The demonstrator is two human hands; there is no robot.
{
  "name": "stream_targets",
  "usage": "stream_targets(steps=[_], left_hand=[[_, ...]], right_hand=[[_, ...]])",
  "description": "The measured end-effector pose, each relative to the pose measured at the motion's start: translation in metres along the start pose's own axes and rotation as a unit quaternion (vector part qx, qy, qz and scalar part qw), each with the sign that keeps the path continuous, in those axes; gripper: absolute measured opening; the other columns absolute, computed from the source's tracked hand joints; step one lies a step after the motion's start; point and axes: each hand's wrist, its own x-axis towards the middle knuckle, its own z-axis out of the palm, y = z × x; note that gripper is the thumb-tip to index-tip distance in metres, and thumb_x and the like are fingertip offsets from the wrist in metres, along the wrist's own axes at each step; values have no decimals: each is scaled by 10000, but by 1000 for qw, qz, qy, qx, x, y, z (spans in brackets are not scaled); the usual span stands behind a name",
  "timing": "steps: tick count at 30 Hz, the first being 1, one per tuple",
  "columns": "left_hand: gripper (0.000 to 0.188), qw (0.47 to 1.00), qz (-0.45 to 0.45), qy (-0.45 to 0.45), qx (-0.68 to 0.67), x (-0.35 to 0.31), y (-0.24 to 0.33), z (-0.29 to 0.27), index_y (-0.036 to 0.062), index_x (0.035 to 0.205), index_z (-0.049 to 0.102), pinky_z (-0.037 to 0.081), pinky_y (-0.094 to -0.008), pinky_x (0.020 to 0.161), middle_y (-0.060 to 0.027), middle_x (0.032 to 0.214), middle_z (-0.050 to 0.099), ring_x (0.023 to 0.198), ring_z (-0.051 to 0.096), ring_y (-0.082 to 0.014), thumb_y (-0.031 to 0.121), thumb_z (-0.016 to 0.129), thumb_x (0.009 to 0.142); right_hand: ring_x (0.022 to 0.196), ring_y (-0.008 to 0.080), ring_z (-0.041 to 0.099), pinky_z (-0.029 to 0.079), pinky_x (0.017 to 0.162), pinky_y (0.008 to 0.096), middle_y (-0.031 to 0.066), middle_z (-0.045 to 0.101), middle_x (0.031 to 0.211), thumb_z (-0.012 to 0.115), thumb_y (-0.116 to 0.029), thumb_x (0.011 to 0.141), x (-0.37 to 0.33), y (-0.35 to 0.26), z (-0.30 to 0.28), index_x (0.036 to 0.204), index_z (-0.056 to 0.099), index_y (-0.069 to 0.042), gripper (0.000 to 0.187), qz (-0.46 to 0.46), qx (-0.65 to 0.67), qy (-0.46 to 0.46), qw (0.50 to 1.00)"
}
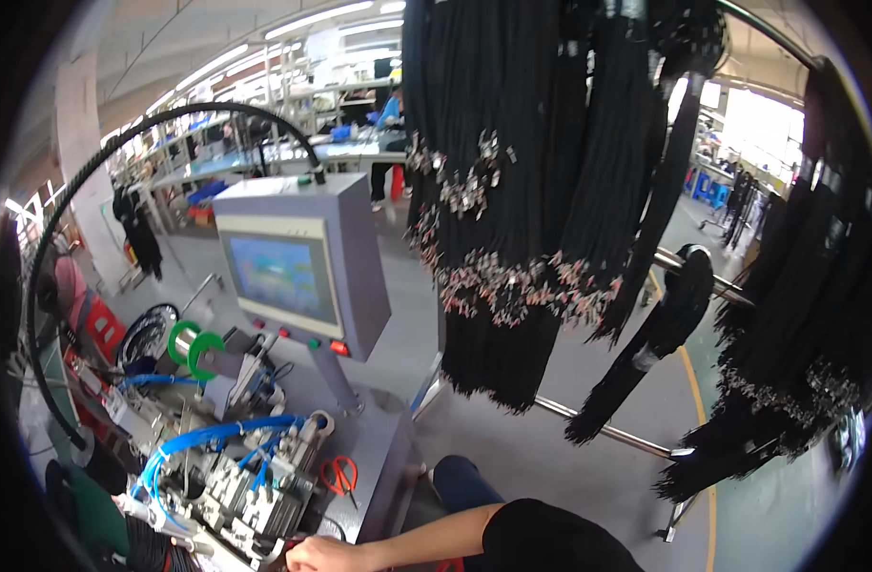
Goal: The recorder is assembling bunches of black cable harnesses using an automated terminal machine at a manufacturing station.
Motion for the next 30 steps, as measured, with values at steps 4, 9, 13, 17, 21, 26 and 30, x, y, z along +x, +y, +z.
stream_targets(steps=[4,9,13,17,21,26,30], left_hand=[[422,999,-29,10,-19,-12,-25,11,-3,1231,566,522,-371,777,-139,976,581,900,614,-276,-62,605,815],[333,970,-231,-81,6,-29,-88,40,72,1217,651,545,-347,800,-167,1007,723,884,703,-293,200,678,911],[268,889,-369,-30,-271,-52,-184,92,40,1125,677,544,-361,737,-169,885,704,768,681,-292,140,698,877],[299,963,-90,-73,-245,-24,-94,52,-61,1208,555,548,-338,774,-162,1029,618,843,633,-225,-7,594,916],[213,982,-12,-36,-185,-5,-30,19,-49,1107,618,544,-349,756,-167,964,654,811,650,-256,24,622,907],[132,988,84,57,-119,10,20,-8,-33,972,703,539,-365,732,-173,877,702,768,672,-297,66,661,895],[135,985,93,84,-122,6,13,0,-37,969,704,538,-366,727,-175,868,703,764,672,-299,67,666,892]], right_hand=[[786,247,677,552,705,365,123,702,971,697,-256,875,-1,-47,-3,1125,670,-69,314,-62,98,-55,992],[752,189,673,543,657,325,96,706,891,679,-191,881,-11,-68,7,1061,684,-38,236,-100,179,-49,978],[679,148,657,530,613,296,77,710,828,663,-162,881,-14,-70,14,1023,688,-19,203,44,290,15,956],[621,125,642,517,573,275,64,709,774,666,-146,871,-21,-61,15,935,702,-6,158,94,305,48,946],[608,117,644,508,551,268,59,703,733,674,-133,853,-5,-42,48,820,712,-1,142,-16,244,114,963],[602,120,647,509,547,273,66,707,722,678,-123,846,-2,-37,50,822,717,-7,125,4,227,150,962],[586,128,656,517,543,275,65,710,706,676,-116,850,-7,-48,48,823,717,-11,116,-3,168,154,974]])
